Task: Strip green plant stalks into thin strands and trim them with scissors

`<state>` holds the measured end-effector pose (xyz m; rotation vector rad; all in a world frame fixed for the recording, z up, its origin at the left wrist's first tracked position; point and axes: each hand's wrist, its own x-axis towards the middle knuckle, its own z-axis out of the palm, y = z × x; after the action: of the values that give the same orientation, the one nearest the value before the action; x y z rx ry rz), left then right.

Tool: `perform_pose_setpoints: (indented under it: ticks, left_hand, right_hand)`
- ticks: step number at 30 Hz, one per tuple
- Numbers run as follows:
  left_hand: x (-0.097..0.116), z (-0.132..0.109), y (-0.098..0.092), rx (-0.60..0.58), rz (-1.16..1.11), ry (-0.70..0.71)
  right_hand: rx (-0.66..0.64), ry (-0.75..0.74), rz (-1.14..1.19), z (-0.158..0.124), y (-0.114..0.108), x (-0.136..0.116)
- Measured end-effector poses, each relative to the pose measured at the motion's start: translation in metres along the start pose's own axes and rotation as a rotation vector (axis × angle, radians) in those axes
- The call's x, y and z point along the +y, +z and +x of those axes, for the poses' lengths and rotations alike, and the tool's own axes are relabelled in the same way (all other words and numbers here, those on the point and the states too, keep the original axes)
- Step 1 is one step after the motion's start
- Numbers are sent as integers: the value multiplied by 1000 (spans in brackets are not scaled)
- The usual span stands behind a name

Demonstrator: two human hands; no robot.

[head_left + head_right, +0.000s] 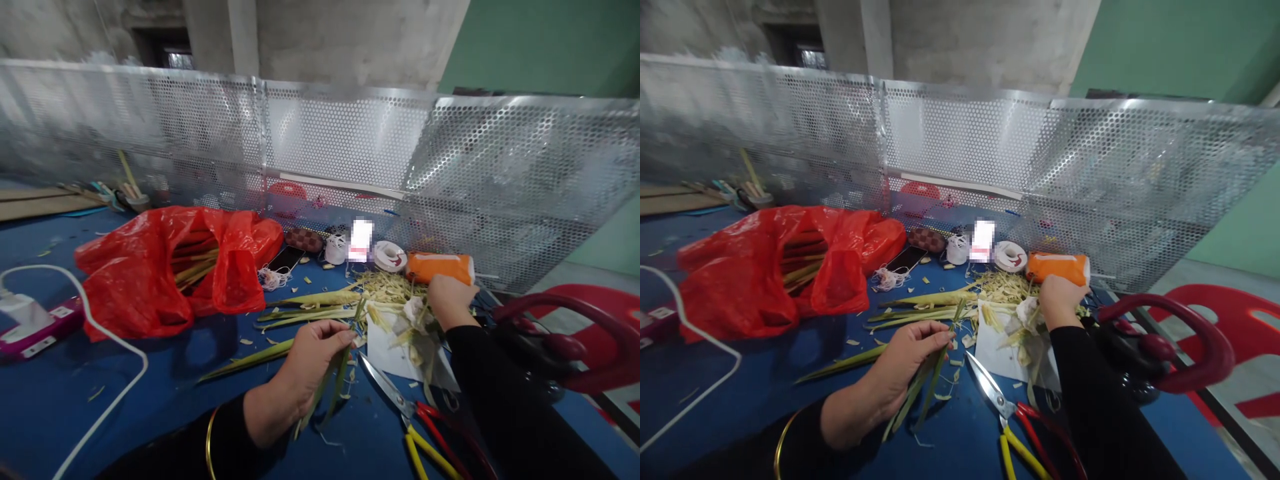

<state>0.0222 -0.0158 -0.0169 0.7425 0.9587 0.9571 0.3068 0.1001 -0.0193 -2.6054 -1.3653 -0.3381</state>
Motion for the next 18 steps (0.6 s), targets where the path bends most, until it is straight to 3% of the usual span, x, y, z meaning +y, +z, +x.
perform_pose_setpoints:
  ticks: [2, 6, 12, 15, 18]
  left_hand:
    - [0, 0, 0, 3, 3, -5]
    - [-1, 1, 0, -14, 9, -10]
    - [-3, 4, -2, -7, 50, -10]
    - [-2, 5, -2, -6, 60, -15]
    - [-3, 5, -2, -2, 63, -21]
  right_hand:
    - [20, 8, -49, -3, -5, -1]
    - [139, -118, -58, -16, -23, -1]
    - [458, -233, 13, -42, -54, 0]
    - [680, -279, 287, -50, -64, -2]
    - [728, -209, 579, -54, -74, -5]
